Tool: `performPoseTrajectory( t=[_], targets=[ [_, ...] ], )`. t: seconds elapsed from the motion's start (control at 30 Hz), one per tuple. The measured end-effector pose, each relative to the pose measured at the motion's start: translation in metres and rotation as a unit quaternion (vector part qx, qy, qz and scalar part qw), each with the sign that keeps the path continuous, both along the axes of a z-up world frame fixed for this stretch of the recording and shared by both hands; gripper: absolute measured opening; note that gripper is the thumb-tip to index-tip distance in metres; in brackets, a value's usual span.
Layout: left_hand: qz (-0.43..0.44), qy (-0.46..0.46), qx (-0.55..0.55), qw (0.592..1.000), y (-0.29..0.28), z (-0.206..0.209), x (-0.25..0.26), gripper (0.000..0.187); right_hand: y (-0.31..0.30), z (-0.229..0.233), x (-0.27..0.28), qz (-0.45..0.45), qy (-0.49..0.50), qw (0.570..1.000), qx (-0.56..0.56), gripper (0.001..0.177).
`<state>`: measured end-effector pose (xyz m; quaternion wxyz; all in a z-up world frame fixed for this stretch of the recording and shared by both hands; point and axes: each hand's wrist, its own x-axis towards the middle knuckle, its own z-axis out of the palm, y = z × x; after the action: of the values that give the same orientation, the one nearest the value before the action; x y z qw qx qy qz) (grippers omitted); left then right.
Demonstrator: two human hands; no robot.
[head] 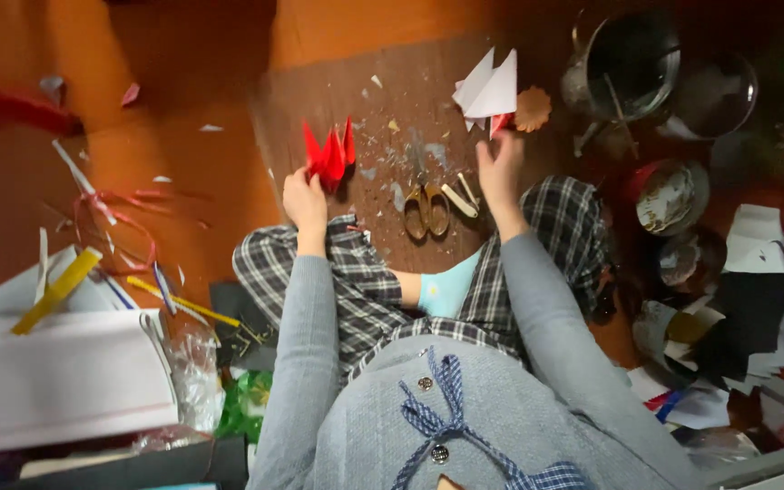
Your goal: Folding red paper into decorative shapes while sitting on the floor
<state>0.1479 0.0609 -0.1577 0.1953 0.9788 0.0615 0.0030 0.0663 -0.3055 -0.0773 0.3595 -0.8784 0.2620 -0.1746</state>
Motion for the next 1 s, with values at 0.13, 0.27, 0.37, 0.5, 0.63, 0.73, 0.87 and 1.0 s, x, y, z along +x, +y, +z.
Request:
performPoseTrajectory(
  t=[0.13,0.27,0.37,0.5,0.63,0.73,0.87,1.0],
  targets=[
    [0.008,-0.020,-0.006,1.000,0.001,0.011,-0.004,0.029,-0.065,-0.067,0.049,-0.129,-0.051,0.990,0.000,0.052],
    [0.012,-0.069,-0.066,0.995,0.005,0.011,-0.002,0.038,-0.093,-0.094,0.080,-0.125,0.015,0.983,-0.135,0.028],
    [-0.014,-0.113,-0.116,0.987,0.012,0.054,-0.005,0.039,-0.091,-0.079,0.088,-0.173,0.009,0.983,-0.066,0.016],
    [-0.024,-0.123,-0.111,0.986,0.036,0.129,-0.033,0.027,-0.077,-0.060,0.098,-0.285,0.037,0.941,0.179,0.019],
    [-0.045,-0.099,-0.063,0.992,0.064,0.124,-0.065,0.017,-0.063,-0.127,0.113,-0.200,0.005,0.974,0.102,0.021],
    [-0.081,-0.115,0.008,0.990,0.062,0.120,-0.066,0.007,-0.020,-0.102,0.119,-0.158,0.024,0.984,-0.084,0.025],
    [-0.087,-0.093,0.049,0.991,0.058,0.116,-0.056,0.007,0.006,-0.102,0.134,-0.170,0.086,0.975,-0.112,0.048],
    [-0.085,-0.092,0.043,0.991,0.050,0.126,-0.054,0.008,0.026,-0.022,0.129,-0.219,0.156,0.954,-0.129,0.077]
  ],
)
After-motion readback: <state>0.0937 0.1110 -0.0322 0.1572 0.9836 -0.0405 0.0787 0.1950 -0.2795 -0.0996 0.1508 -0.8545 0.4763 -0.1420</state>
